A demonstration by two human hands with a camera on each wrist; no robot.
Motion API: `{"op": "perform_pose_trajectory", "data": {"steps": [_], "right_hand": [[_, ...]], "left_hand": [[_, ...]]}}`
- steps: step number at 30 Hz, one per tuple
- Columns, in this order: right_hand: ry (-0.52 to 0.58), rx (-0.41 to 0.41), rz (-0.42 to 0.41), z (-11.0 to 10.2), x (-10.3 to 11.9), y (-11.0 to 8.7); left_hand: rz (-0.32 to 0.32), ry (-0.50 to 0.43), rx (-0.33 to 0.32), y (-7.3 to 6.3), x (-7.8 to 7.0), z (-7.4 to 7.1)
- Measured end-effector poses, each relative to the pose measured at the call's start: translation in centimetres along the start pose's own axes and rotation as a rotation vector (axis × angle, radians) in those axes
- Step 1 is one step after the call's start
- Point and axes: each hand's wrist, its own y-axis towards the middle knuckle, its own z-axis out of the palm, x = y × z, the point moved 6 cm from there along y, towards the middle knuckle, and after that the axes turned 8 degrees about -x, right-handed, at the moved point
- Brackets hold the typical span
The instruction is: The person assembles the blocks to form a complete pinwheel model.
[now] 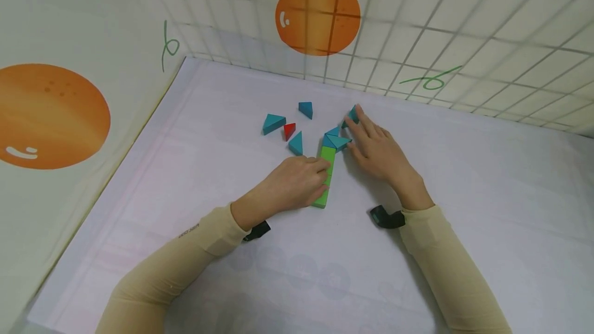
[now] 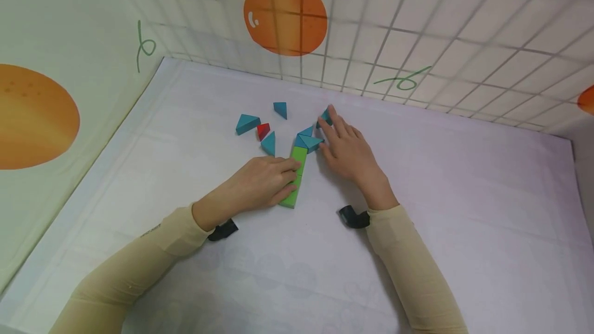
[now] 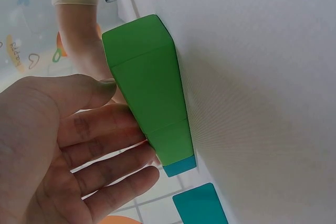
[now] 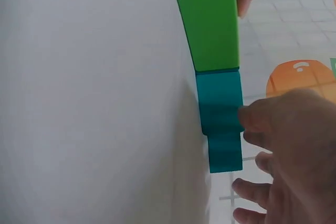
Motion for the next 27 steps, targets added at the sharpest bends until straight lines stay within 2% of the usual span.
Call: {"op": "perform_pose_trajectory", "data": {"steps": [7,15,27], "right_hand": [[-0.048,-0.065,0.018,-0.65,0.34,0.0],[-0.008,-0.108,0.008,-0.77,0.36,-0.17],[0.04,-0.112,0.001,-0.69,0.23,0.19]], "left_hand": [[0.005,0.005,0.002,-0.13,0.02,0.12],[0.015,0.016,0.008,0.02,-0.02,0.08],[0.003,0.016,0.028,0.07,-0.01,0.14]]}}
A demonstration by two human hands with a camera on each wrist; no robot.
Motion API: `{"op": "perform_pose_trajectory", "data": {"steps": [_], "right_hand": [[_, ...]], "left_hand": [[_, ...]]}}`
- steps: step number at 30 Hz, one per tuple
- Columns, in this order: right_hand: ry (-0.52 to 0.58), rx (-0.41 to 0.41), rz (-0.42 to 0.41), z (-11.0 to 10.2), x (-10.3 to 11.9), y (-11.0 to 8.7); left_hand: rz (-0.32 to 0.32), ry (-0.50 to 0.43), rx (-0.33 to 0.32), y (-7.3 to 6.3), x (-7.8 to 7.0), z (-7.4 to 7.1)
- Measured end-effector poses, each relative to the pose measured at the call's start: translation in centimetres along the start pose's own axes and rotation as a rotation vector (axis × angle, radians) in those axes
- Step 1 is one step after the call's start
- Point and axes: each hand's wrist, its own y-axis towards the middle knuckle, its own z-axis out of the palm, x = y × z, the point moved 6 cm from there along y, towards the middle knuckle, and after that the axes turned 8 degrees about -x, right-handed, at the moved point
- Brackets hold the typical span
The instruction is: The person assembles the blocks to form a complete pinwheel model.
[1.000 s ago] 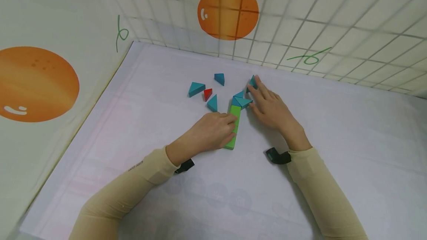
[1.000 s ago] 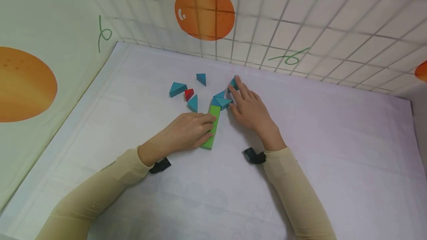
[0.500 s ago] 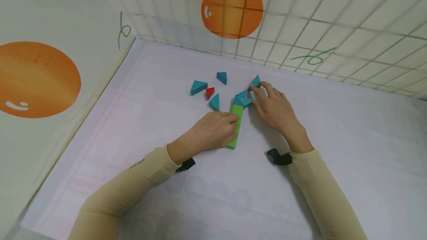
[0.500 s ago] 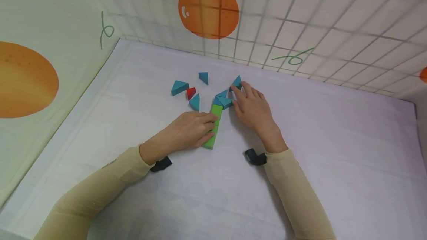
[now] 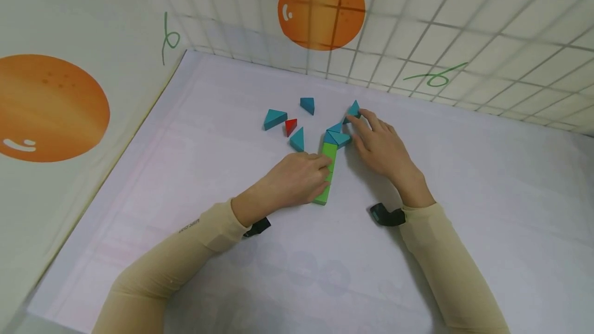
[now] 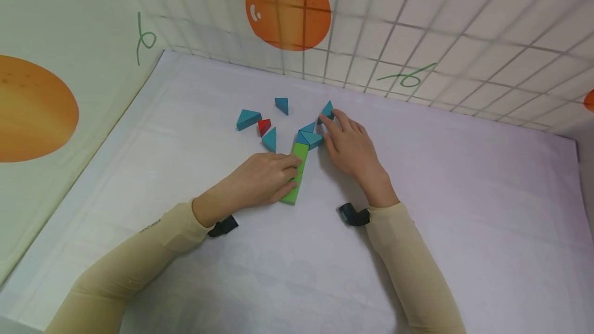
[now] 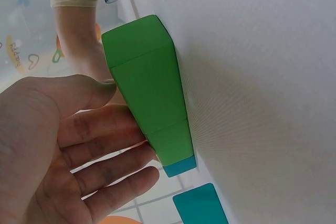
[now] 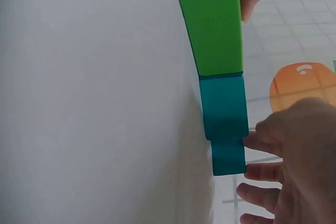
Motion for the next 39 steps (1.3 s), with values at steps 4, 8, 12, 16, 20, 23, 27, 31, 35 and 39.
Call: {"op": "perform_pose_trajectory", "data": {"steps": [4,8,12,16,20,23,27,31,35,39], "right_hand": [[0.009,0.002,0.0,0.12,-0.05,0.03],[0.019,0.007,0.004,0.27,-0.11,0.04],[0.027,0.014,0.004,0.46,-0.11,0.07],[0.032,0.022,0.007,0.62,-0.13,0.11],[0.039,0.021,0.004,0.6,-0.13,0.2],[0.045,0.021,-0.005,0.53,-0.03,0.36],[0.049,0.026,-0.008,0.49,0.09,0.55],[0.055,0.04,-0.008,0.66,0.24,0.58],[0.052,0.054,-0.02,0.87,0.5,0.52],[0.044,0.053,-0.029,0.91,0.69,0.47]], "left_hand": [[0.004,0.004,-0.011,-0.04,-0.01,0.02],[0.013,0.012,-0.027,-0.07,-0.08,-0.01],[0.016,0.016,-0.03,-0.05,-0.12,-0.02],[0.019,0.008,-0.029,0.01,-0.13,0.06],[0.02,0.007,-0.033,0.04,-0.08,0.05],[0.017,0.009,-0.031,0.06,-0.02,0.01],[0.008,0.004,-0.019,0.09,0.07,0.02],[0.011,0.009,-0.018,0.04,0.06,0.04],[0.018,0.011,-0.028,-0.02,0.01,0.09],[0.013,0.007,-0.025,0.03,0.03,0.14]]}}
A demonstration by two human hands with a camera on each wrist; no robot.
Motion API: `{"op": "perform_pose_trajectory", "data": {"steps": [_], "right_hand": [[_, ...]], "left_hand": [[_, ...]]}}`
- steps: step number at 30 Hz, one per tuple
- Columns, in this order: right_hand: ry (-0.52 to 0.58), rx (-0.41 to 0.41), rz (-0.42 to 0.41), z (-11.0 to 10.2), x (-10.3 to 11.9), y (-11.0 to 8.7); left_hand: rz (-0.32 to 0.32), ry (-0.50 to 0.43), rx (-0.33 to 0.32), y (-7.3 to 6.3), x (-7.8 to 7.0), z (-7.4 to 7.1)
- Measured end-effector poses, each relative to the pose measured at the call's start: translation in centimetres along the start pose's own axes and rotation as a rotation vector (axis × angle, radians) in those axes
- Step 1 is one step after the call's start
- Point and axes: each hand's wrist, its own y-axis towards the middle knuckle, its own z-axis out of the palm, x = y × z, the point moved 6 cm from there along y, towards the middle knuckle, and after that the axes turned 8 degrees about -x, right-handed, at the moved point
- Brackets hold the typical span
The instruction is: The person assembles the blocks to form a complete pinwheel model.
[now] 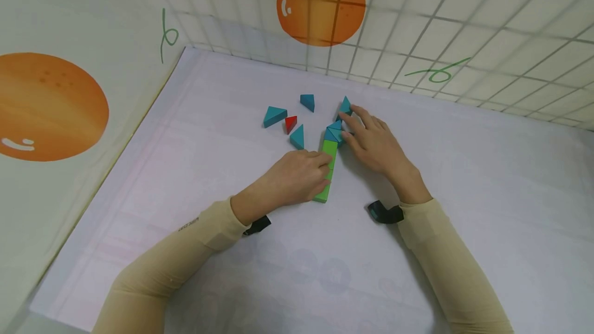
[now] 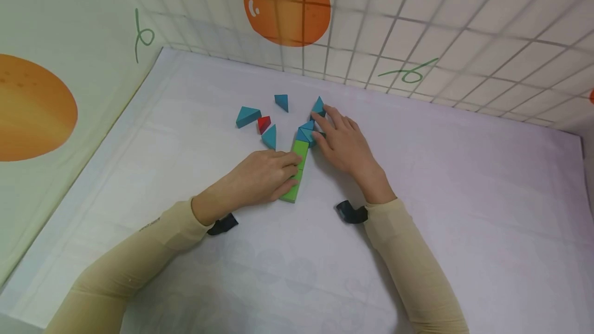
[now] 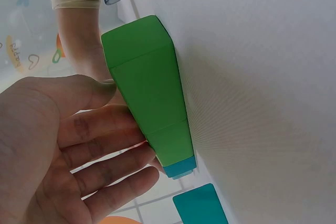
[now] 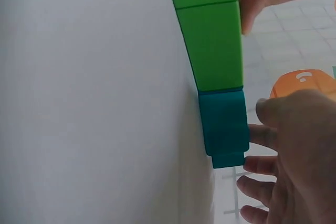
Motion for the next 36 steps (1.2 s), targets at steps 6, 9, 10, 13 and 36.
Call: {"op": "perform_pose_trajectory", "data": {"steps": [6,9,10,13,36], "right_hand": [[-0.009,0.0,-0.002,0.0,0.1,0.1],[-0.021,0.005,-0.002,0.1,0.3,0.1],[-0.024,0.008,-0.002,0.1,0.4,0.2],[-0.033,0.018,-0.002,0.2,0.6,0.2],[-0.046,0.035,-0.04,0.8,1.6,0.1]], "left_hand": [[-0.001,-0.002,0.003,0.0,0.0,-0.1],[0.0,0.0,-0.001,0.0,0.0,-0.1],[-0.001,0.003,-0.002,0.0,0.0,-0.1],[-0.001,0.014,-0.006,0.0,0.0,-0.1],[0.005,0.033,0.002,0.0,-0.1,-0.1]]}}
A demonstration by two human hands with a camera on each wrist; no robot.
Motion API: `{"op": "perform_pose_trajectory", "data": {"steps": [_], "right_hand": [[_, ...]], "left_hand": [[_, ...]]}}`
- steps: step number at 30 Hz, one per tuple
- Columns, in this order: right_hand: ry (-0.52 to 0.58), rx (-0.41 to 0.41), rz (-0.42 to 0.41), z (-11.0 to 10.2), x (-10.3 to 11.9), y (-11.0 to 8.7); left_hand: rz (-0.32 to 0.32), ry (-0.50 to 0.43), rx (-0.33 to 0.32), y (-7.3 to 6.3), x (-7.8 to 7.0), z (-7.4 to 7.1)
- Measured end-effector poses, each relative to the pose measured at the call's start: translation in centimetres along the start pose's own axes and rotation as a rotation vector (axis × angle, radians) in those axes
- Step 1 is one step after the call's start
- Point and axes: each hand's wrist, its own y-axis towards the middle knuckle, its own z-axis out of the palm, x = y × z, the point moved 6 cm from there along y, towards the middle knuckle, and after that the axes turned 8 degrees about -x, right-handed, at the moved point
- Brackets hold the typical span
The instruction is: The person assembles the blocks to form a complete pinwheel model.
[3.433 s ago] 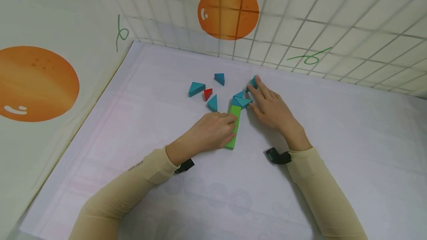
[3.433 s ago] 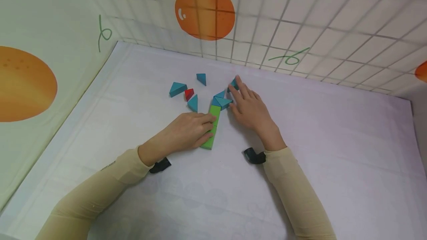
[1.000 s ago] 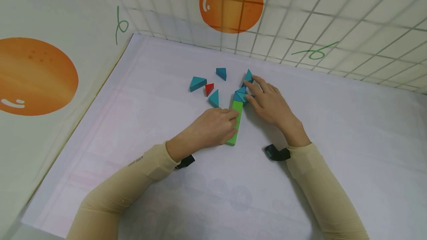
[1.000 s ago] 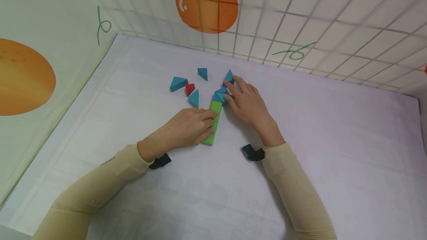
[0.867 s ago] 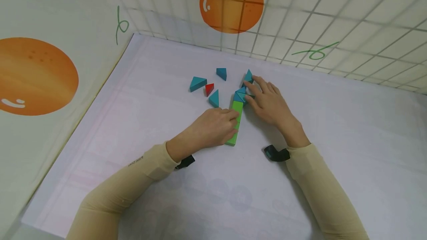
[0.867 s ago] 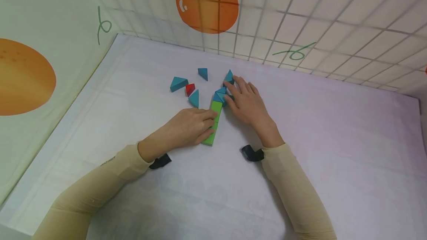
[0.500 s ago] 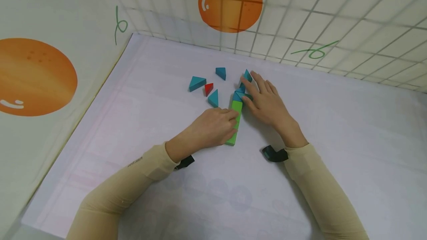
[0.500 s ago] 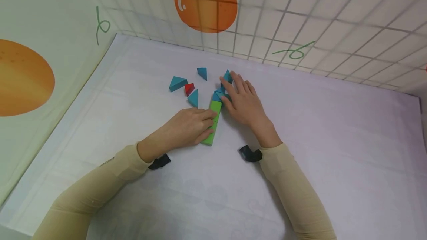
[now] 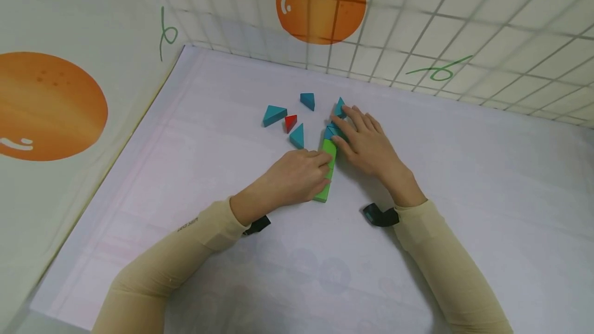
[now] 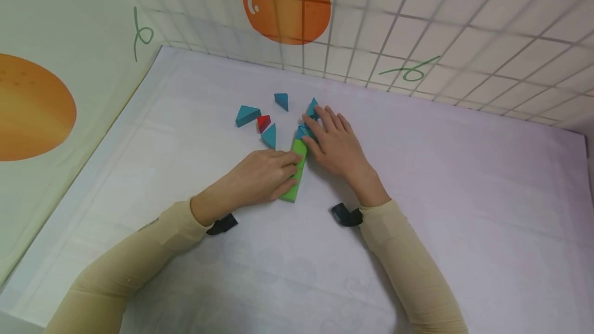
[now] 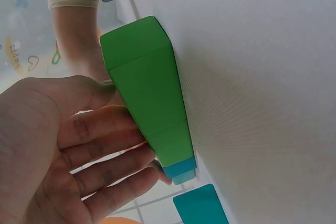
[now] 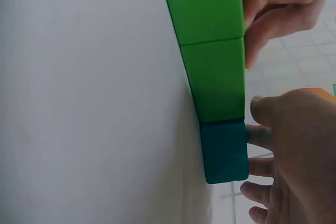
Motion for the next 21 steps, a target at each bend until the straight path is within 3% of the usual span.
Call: {"op": "perform_pose_trajectory", "data": {"steps": [21], "right_hand": [[0.003,-0.004,-0.038,-0.05,0.82,-0.19]], "left_hand": [[0.0,-0.005,0.016,0.01,0.02,0.05]]}}
